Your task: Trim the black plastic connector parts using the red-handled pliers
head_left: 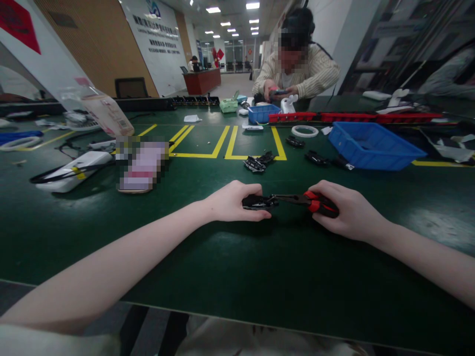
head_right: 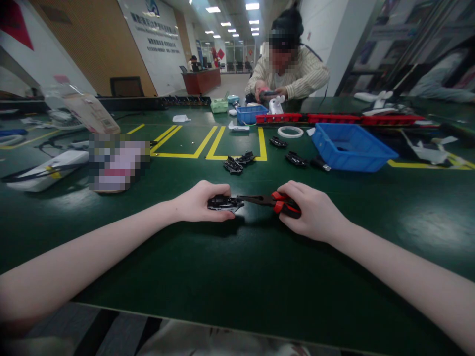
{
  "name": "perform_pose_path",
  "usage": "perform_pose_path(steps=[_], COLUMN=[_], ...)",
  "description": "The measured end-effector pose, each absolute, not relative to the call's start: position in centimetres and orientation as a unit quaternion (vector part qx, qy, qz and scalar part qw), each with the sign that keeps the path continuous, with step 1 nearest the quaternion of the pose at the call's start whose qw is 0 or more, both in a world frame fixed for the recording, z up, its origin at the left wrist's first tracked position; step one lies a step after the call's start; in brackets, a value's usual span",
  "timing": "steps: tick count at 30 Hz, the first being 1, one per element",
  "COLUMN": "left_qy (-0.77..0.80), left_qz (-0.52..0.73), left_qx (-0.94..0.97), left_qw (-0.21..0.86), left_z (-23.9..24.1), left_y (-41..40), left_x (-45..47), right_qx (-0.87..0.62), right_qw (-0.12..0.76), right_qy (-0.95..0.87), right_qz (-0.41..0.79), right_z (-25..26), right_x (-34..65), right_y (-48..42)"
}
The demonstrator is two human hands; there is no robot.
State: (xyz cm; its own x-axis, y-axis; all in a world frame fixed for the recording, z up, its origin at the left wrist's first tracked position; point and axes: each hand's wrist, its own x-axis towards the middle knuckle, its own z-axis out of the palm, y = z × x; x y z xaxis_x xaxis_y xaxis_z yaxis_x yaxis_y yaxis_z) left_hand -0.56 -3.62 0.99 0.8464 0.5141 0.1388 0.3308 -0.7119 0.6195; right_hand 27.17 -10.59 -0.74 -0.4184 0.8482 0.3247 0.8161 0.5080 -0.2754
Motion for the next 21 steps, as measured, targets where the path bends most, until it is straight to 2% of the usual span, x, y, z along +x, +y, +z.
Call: perform_pose_path(steps=[21], left_qy=[0.227], left_qz=[0.138], left_qx=[0.92], left_qw=[0.286], left_z=[1.07], left_y=[-3.62], left_x=[-0.56], right_qx=[-0.487], right_qw=[0.22], right_qy=[-0.845], right_qz=[0.024], right_z=[-0.71], right_x=[27.18], right_y=[-10.74])
